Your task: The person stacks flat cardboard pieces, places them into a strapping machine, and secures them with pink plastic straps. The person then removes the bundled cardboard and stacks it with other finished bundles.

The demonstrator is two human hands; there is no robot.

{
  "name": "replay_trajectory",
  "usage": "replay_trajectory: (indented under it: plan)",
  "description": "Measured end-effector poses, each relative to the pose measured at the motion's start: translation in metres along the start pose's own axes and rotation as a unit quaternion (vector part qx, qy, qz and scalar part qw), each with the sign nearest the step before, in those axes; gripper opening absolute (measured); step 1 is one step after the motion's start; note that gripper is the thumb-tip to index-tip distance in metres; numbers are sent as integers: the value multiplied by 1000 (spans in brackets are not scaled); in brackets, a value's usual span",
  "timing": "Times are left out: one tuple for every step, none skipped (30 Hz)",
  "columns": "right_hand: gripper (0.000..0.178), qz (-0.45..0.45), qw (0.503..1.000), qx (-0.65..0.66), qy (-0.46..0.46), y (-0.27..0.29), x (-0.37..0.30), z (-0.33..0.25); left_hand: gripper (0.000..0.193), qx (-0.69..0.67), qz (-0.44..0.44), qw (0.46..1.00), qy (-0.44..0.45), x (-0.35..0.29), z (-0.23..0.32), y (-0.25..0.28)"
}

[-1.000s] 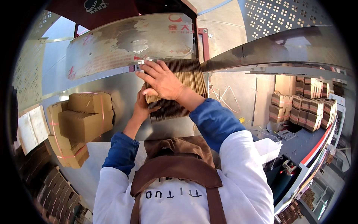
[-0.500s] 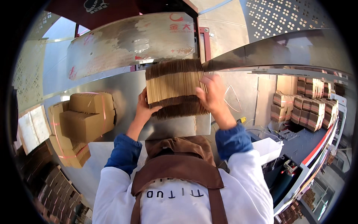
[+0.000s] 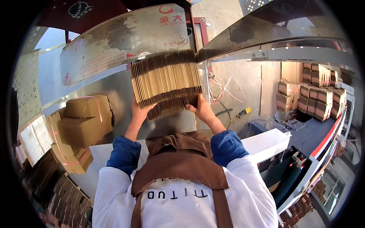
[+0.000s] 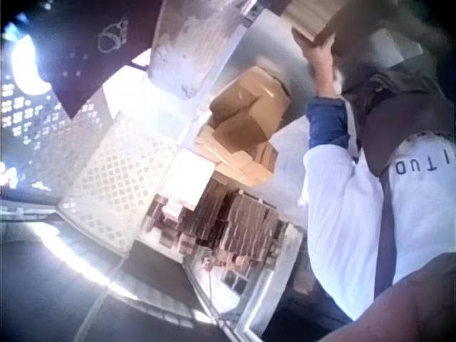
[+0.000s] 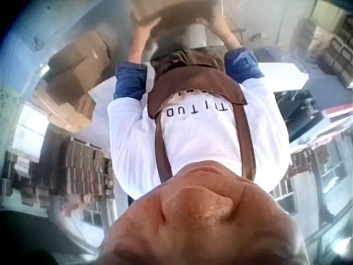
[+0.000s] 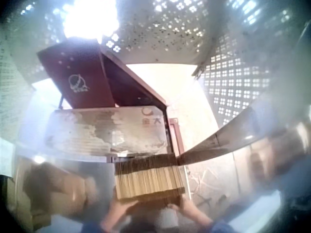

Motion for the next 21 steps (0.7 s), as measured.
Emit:
replay_trajectory:
  plan:
    - [58, -4, 1000, -8, -8, -2, 0, 1, 89, 0, -2, 1000, 4, 0, -2, 0]
    - [57, 8, 1000, -18, -11, -4, 0, 1, 89, -1, -4, 1000, 9, -1, -4, 0]
    - [56, 19, 999, -29, -15, -8, 0, 2, 88, -1, -6, 1000, 14, -2, -7, 0]
    - [55, 31, 999, -40, -19, -12, -1, 3, 89, 17, -6, 1000, 20, 0, -10, -1]
    - [54, 44, 998, -50, -23, -14, -1, 4, 89, 11, -4, 1000, 20, -1, -12, -2]
    - [56, 49, 997, -56, 2, -15, 0, -4, 90, 5, -2, 1000, 18, -1, -14, -1]
    - [57, 58, 996, -59, 22, -15, 1, -7, 90, 0, -1, 1000, 15, 0, -17, -1]
    - [58, 67, 995, -62, 43, -17, 1, -8, 91, -12, 0, 1000, 19, -2, -22, 0]
    - [59, 80, 993, -68, 62, -15, 1, -13, 91, -5, 1, 1000, 12, -1, -22, -1]
    - [60, 67, 995, -68, 39, -16, 1, -9, 91, 2, 1, 1000, 4, -1, -23, -1]
    - [61, 54, 996, -67, 16, -16, -1, -7, 91, 9, 0, 1000, -4, -1, -23, -1]
    - [62, 45, 997, -68, -9, -15, -1, -4, 91, 71, 3, 997, -15, 0, -3, 1]
    - [62, 52, 997, -61, -23, -14, -2, -6, 91, 63, 12, 998, -20, -2, -1, 1]
    - [63, 59, 996, -54, -37, -12, -3, -8, 91, 55, 20, 998, -24, -2, 1, 3]
    - [63, 66, 995, -48, -53, -11, -5, -8, 90, 45, 27, 998, -27, -3, 2, 3]
    - [63, 96, 993, -62, -8, -6, -6, -19, 91, 52, 31, 997, -40, -2, 6, 2]
    - [62, 105, 993, -49, -6, -5, -7, -18, 91, 56, 30, 997, -44, -1, 8, 2]
    - [62, 113, 993, -36, 0, -2, -7, -18, 92, 62, 31, 996, -49, -1, 10, 3]
    - [61, 120, 993, -23, 5, 1, -7, -18, 92, 67, 33, 996, -53, -1, 11, 4]
    - [54, 98, 994, -31, -43, 0, -8, -10, 92, -7, 21, 999, -36, 1, -1, -1]
    - [51, 94, 993, -61, -44, -3, -7, -7, 92, -30, 20, 999, -39, 1, -2, -2]
Point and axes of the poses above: each hand's wrist, its own x-axis towards the middle knuckle, its own y-axis out of the back of the hand, z = x × y, the point moved 9 cm from there along x, towards the middle knuckle, and after that the axes turned 3 degrees about -z, right-handed, at the moved point
